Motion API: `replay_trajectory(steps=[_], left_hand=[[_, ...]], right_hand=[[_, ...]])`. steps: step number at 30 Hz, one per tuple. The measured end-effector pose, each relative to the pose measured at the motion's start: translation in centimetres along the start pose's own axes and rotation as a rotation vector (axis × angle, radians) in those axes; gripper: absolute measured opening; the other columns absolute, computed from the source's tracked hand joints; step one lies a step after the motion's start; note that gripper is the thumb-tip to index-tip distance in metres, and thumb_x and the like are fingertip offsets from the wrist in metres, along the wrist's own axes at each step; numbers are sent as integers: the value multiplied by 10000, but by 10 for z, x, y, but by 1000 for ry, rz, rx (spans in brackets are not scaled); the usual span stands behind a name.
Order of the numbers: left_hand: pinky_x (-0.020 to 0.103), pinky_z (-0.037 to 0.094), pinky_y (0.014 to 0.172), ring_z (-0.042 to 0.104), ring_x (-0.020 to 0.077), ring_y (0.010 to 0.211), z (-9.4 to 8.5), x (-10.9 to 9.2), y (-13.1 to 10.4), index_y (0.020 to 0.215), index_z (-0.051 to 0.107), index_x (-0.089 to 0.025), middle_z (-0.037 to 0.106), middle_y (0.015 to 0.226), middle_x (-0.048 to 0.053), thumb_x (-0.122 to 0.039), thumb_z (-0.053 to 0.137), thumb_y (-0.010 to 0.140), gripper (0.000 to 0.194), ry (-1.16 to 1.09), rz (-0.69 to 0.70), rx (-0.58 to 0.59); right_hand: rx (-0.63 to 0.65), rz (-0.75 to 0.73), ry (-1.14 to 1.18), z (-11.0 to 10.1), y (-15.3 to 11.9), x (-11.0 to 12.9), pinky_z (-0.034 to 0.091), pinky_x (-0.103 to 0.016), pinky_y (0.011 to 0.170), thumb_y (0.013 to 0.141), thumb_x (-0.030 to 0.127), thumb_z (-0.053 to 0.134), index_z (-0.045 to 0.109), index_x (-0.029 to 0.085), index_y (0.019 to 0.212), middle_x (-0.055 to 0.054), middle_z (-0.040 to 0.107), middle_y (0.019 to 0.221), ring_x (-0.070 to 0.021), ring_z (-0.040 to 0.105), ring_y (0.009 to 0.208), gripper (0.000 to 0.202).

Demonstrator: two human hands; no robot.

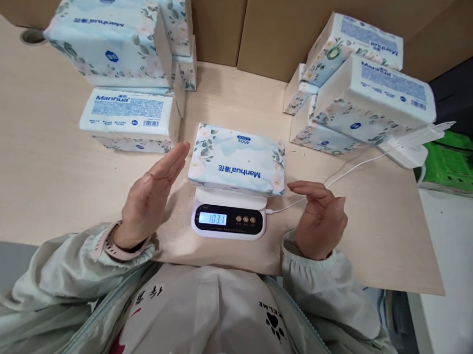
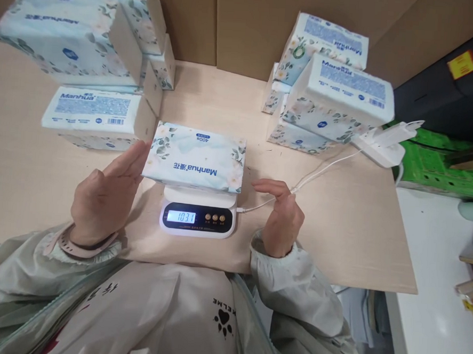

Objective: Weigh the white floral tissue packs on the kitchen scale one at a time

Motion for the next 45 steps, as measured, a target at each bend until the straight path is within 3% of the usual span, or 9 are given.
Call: replay_trajectory(steps=[11,20,28,45], left_hand=[[433,263,1449,358,246,1694,2,-3,-3,1574,658,-347,542,1697,-72,-555,367,1130,571,41,37,72],[465,235,1465,342,271,1701,4,-2,-3,1538,691,-354,558,1683,-78,-558,470,1102,530,4,14,53],[565,167,1466,258,352,1725,0,6,-2,1514,698,-333,528,1712,-9,-702,555,1044,615,-26,-14,29],[549,158,1472,252,341,1726,0,10,0,1509,699,-309,498,1734,5,-688,575,1048,610,-59,-9,64]], right_hand=[[-2,-1,-12,1,1,1,533,-518,934,1105,554,416,805,261,760,-78,810,886,-280,750,926,597],[-4,17,-5,-1,2,-3,528,-519,927,1090,575,438,823,274,756,-69,828,881,-288,754,932,592],[58,32,-35,0,0,-3,544,-534,1022,1111,598,407,829,240,863,-88,830,983,-287,770,1030,606],[73,69,-54,1,0,-6,560,-494,1064,1088,639,441,835,215,890,-91,838,1028,-276,777,1075,612]])
Point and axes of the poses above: each hand's wrist, its own y-axis towards the middle knuckle, its own z-axis out of the palm, x = y × z, the point moved 3 cm from there along y, towards the middle knuckle
